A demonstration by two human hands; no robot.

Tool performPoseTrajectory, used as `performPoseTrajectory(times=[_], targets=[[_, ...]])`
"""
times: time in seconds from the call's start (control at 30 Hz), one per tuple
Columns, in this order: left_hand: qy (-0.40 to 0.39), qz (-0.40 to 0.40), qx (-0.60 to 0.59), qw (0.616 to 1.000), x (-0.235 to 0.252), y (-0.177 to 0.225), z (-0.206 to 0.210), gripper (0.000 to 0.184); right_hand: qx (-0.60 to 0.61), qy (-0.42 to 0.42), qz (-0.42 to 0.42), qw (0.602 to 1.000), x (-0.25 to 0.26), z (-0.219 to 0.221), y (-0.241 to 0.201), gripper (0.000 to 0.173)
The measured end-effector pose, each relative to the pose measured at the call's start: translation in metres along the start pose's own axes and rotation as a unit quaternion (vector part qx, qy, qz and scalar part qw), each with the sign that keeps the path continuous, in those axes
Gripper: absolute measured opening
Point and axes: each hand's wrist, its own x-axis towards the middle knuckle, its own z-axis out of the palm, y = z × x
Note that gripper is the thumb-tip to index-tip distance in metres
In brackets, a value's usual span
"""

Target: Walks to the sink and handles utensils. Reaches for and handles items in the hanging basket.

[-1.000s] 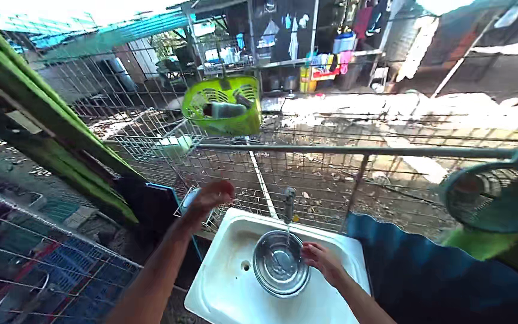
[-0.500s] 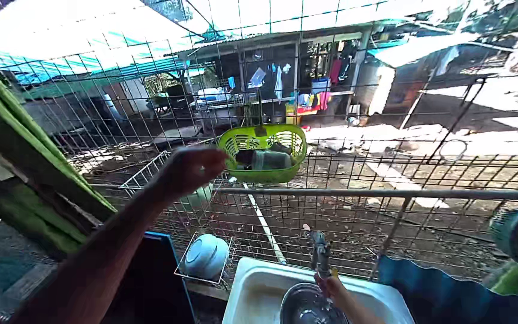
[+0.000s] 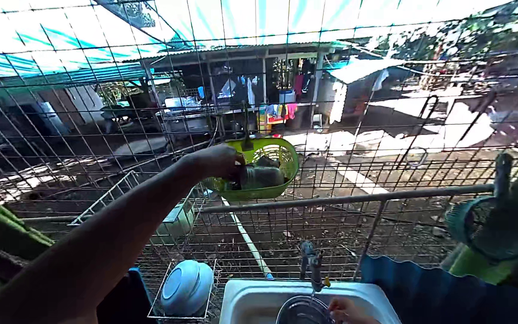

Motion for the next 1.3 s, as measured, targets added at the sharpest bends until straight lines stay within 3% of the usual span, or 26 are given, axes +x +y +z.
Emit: performPoseTrajectory(times=[0.1,0.2,0.33,0.43,0.57,0.7,0.83,1.0,1.13,1.2,1.3], targets=[[0.024,0.013,-0.006,1.0,0.0,-0.004,0.001,0.028,-0.064,0.017,-0.041,0.997,-0.012,-0.015,0.001,0.027],[0.082,0.045,-0.03,0.995,-0.001,-0.007,-0.005,0.029,-0.204,0.086,-0.123,0.967,-0.044,-0.042,-0.047,0.025],[0.177,0.143,-0.043,0.973,0.017,0.015,-0.021,0.019,-0.2,0.122,-0.205,0.95,-0.089,-0.06,-0.109,0.023],[0.131,0.076,0.027,0.988,0.039,0.053,-0.029,0.014,-0.192,0.139,-0.243,0.941,-0.098,-0.049,-0.123,0.023],[0.037,-0.049,0.116,0.991,0.059,0.083,-0.027,0.02,-0.186,0.115,-0.261,0.94,-0.091,-0.03,-0.099,0.023],[-0.001,-0.053,0.158,0.986,0.065,0.086,-0.023,0.025,-0.154,0.098,-0.226,0.957,-0.087,-0.026,-0.056,0.024],[-0.015,-0.05,0.17,0.984,0.066,0.088,-0.026,0.019,-0.123,0.102,-0.186,0.969,-0.093,-0.028,-0.022,0.022],[0.017,0.04,0.166,0.985,0.056,0.071,-0.035,0.018,-0.11,0.102,-0.163,0.975,-0.106,-0.029,-0.012,0.022],[0.1,0.104,0.053,0.988,0.048,0.034,-0.031,0.015,-0.103,0.093,-0.175,0.975,-0.105,-0.02,-0.013,0.021],[0.147,0.111,-0.008,0.983,0.04,0.024,-0.026,0.015,-0.104,0.085,-0.181,0.974,-0.105,-0.015,-0.017,0.022],[0.197,0.104,0.006,0.975,0.028,0.026,-0.026,0.016,-0.114,0.085,-0.203,0.969,-0.103,-0.008,-0.02,0.022]])
